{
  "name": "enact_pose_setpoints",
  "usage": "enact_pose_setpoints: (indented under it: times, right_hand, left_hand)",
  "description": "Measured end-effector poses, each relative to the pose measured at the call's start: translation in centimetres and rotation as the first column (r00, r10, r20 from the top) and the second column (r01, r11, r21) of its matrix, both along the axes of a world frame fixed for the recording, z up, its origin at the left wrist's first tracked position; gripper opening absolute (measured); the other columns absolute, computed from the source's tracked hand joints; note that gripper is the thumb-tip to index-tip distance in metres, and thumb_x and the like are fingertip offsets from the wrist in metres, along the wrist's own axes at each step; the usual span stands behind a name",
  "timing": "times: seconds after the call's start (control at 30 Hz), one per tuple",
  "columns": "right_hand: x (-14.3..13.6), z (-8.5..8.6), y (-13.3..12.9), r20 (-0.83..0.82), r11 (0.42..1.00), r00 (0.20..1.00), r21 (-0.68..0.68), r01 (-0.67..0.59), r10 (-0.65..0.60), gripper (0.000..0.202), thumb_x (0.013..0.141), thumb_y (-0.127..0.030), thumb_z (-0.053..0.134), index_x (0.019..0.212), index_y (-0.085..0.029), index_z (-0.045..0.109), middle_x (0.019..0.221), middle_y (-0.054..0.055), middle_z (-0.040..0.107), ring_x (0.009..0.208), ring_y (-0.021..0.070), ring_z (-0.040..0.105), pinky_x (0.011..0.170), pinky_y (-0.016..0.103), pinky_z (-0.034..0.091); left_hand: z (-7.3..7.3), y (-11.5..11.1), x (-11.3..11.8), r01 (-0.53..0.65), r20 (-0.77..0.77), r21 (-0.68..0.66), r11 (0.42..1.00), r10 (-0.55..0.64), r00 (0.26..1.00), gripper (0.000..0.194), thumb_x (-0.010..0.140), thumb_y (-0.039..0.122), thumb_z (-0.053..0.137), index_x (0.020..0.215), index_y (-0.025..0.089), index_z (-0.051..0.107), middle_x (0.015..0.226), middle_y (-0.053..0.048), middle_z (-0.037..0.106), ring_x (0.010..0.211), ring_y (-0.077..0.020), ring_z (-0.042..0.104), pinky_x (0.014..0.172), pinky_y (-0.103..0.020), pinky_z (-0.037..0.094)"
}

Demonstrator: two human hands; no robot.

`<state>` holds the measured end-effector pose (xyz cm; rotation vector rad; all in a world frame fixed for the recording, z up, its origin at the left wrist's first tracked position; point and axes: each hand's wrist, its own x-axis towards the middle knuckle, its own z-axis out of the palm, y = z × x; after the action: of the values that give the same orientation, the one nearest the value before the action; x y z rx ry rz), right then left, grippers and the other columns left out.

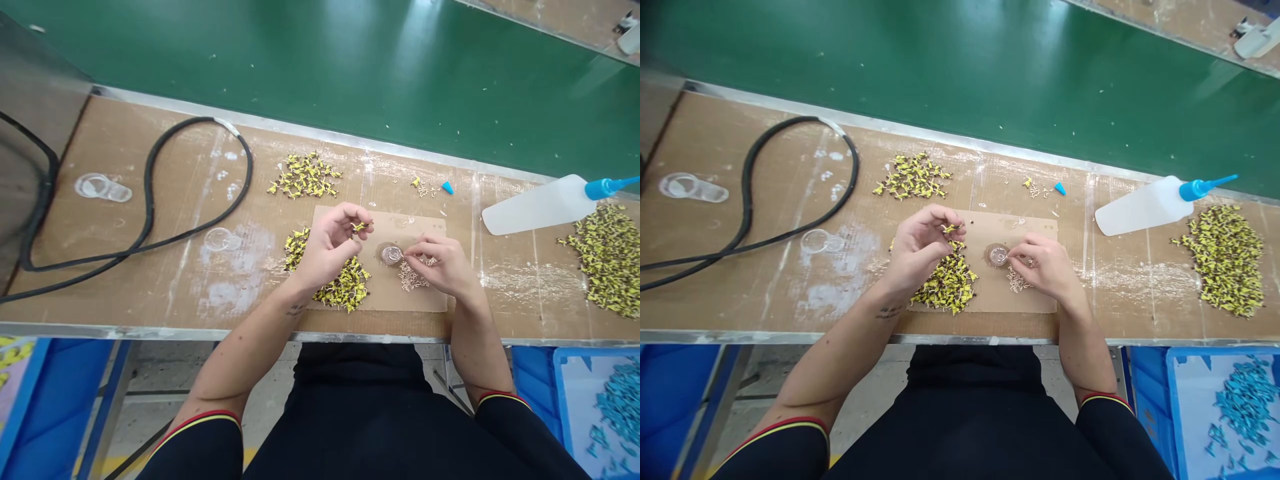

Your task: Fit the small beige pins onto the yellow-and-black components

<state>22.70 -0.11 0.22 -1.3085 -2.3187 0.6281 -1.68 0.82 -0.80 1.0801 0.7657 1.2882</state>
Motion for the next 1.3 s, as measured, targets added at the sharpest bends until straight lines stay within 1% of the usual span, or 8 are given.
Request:
enact_pose_setpoints:
  times: [0.1, 0.23, 0.47, 0.53, 0.77, 0.97, 1.17, 1.3]
  right_hand:
    - [-0.02, 0.02, 0.01, 0.013, 1.000, 1.000, 0.002, -0.001, 0.001, 0.016, 0.093, -0.023, 0.065, 0.084, -0.020, 0.078, 0.079, 0.004, 0.073, 0.073, 0.0170, 0.067, 0.066, 0.029, 0.048]
    - [-0.04, -0.03, 0.04, 0.026, 1.000, 1.000, 0.005, -0.006, 0.006, 0.016, 0.093, -0.024, 0.065, 0.084, -0.021, 0.078, 0.078, 0.003, 0.072, 0.071, 0.0161, 0.066, 0.066, 0.028, 0.047]
    - [-0.05, -0.12, 0.05, 0.013, 1.000, 1.000, 0.023, -0.013, 0.012, 0.014, 0.092, -0.022, 0.066, 0.084, -0.021, 0.078, 0.076, 0.003, 0.069, 0.068, 0.0154, 0.064, 0.064, 0.028, 0.046]
    - [-0.05, -0.13, 0.04, 0.009, 1.000, 1.000, 0.024, -0.011, 0.011, 0.014, 0.092, -0.022, 0.066, 0.083, -0.022, 0.078, 0.076, 0.002, 0.069, 0.068, 0.0153, 0.064, 0.064, 0.028, 0.046]
    - [-0.09, -0.27, -0.02, 0.016, 0.999, 1.000, 0.038, 0.003, -0.004, 0.015, 0.093, -0.024, 0.065, 0.084, -0.021, 0.077, 0.076, 0.002, 0.067, 0.068, 0.0154, 0.063, 0.063, 0.028, 0.045]
    - [-0.18, -0.18, -0.02, 0.018, 0.999, 1.000, 0.042, 0.006, -0.007, 0.015, 0.093, -0.025, 0.066, 0.083, -0.022, 0.077, 0.075, 0.002, 0.066, 0.068, 0.0150, 0.062, 0.063, 0.028, 0.045]
    - [-0.26, -0.07, 0.00, 0.022, 0.999, 1.000, 0.042, 0.002, -0.003, 0.014, 0.091, -0.022, 0.066, 0.083, -0.021, 0.077, 0.074, 0.002, 0.065, 0.067, 0.0145, 0.061, 0.063, 0.028, 0.044]
    - [-0.31, 0.23, -0.13, -0.094, 0.998, 0.995, 0.053, 0.033, -0.028, 0.012, 0.089, -0.020, 0.066, 0.081, -0.021, 0.076, 0.074, 0.002, 0.065, 0.065, 0.0138, 0.059, 0.061, 0.028, 0.044]
  left_hand:
    - [-0.06, -0.06, 0.15, -0.004, -0.065, 0.005, 1.000, 0.005, 0.998, 0.019, 0.077, 0.013, 0.071, 0.096, 0.018, 0.068, 0.092, -0.003, 0.069, 0.086, -0.0129, 0.066, 0.076, -0.025, 0.053]
    - [0.04, -0.23, 0.22, 0.020, -0.095, 0.021, 1.000, -0.018, 0.995, 0.015, 0.088, 0.028, 0.073, 0.099, 0.018, 0.070, 0.094, -0.004, 0.072, 0.083, -0.0124, 0.068, 0.075, -0.024, 0.055]
    - [0.20, -0.41, 0.17, -0.015, -0.218, 0.066, 0.998, 0.029, 0.976, 0.029, 0.091, 0.048, 0.072, 0.097, 0.019, 0.071, 0.070, 0.002, 0.059, 0.062, -0.0094, 0.055, 0.058, -0.022, 0.047]
    - [0.19, -0.38, 0.19, -0.028, -0.231, 0.076, 0.997, 0.045, 0.972, 0.031, 0.091, 0.050, 0.071, 0.096, 0.019, 0.070, 0.072, 0.002, 0.060, 0.061, -0.0090, 0.052, 0.057, -0.022, 0.045]
    - [-0.04, -0.12, 0.22, -0.054, -0.241, 0.163, 0.985, 0.093, 0.966, 0.024, 0.092, 0.043, 0.072, 0.091, 0.019, 0.072, 0.085, -0.002, 0.066, 0.072, -0.0097, 0.059, 0.065, -0.022, 0.049]
    - [-0.28, -0.37, 0.41, -0.049, -0.239, 0.064, 0.997, 0.063, 0.969, 0.027, 0.090, 0.043, 0.073, 0.096, 0.017, 0.071, 0.092, -0.005, 0.074, 0.072, -0.0109, 0.065, 0.066, -0.024, 0.053]
    - [-0.33, -0.44, 0.37, -0.052, -0.245, 0.064, 0.997, 0.066, 0.967, 0.026, 0.089, 0.038, 0.075, 0.103, 0.017, 0.070, 0.086, -0.003, 0.073, 0.074, -0.0110, 0.066, 0.069, -0.023, 0.054]
    - [-0.33, -0.51, 0.32, -0.047, -0.250, 0.048, 0.998, 0.058, 0.967, 0.025, 0.088, 0.038, 0.075, 0.100, 0.017, 0.070, 0.086, -0.003, 0.072, 0.074, -0.0112, 0.066, 0.069, -0.023, 0.054]
